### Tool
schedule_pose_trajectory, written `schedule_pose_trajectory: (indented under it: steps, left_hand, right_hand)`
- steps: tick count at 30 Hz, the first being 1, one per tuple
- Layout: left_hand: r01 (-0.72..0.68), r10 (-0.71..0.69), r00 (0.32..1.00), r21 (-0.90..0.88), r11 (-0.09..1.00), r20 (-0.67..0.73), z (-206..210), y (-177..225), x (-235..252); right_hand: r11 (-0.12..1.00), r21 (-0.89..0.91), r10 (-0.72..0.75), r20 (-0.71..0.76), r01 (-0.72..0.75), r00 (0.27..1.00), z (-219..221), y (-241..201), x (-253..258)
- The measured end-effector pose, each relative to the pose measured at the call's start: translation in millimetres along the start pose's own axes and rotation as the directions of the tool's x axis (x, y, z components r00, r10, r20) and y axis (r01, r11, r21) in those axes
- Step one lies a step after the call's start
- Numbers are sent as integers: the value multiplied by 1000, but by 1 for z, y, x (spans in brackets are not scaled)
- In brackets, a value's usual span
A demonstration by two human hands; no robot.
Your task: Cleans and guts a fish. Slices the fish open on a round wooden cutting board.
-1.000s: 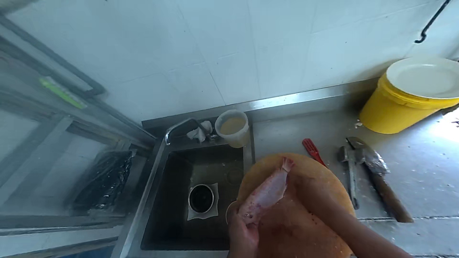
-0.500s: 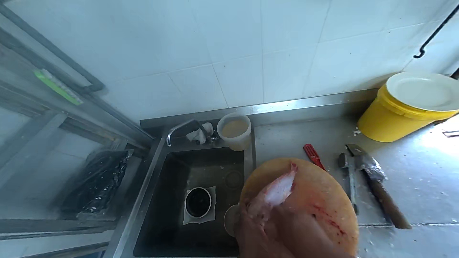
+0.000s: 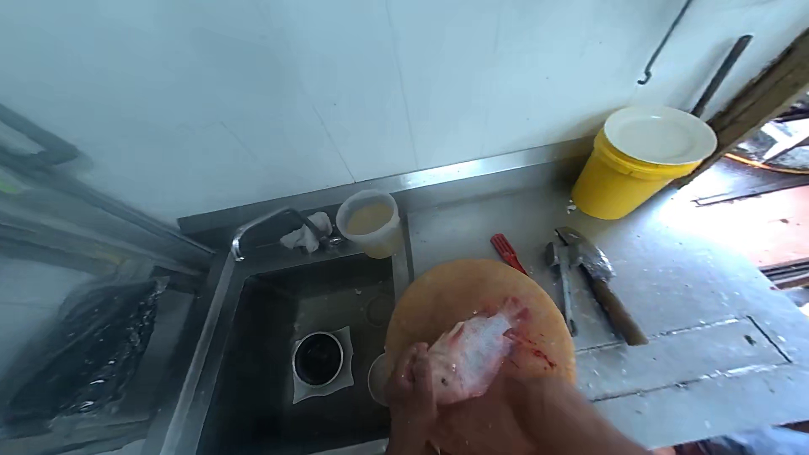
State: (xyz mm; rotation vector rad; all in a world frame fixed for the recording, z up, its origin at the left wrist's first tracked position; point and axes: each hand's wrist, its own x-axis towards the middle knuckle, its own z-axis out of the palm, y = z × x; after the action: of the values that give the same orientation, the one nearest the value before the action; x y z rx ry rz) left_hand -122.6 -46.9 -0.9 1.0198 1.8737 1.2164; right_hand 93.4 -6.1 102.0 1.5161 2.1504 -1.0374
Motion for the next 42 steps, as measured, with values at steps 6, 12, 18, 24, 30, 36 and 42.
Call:
schedule_pose_trajectory:
  steps: [6,12,18,24,30,36,42]
  left_hand:
    - [68,-67,998,14,998,-14,11,-11,-15]
    - [95,-92,994,56,994,-56,16,-8,-19]
    - [138,-135,987,30,990,-88,17,-7,-23]
    - [243,-233,963,58,968,-134,17,-4,-20]
    - [261,-247,952,55,964,-181,20,2,-21]
    - [264,-257,949,17,964,-182,22,-3,-19]
    - [241,-235,960,25,970,-151,20,-3,-19]
  right_hand:
    - [998,21,50,200,-56,978,41,28,-5]
    - [987,112,102,116,-115,988,30,45,7]
    - [985,164,43,113,-61,993,48,40,-1]
    - [991,118,-89,225,63,970,56,23,-17]
    - [991,88,75,222,-97,972,49,28,-9]
    - [991,111,47,242,-76,969,55,30,-11]
    - [981,120,132,161,-152,978,51,37,-4]
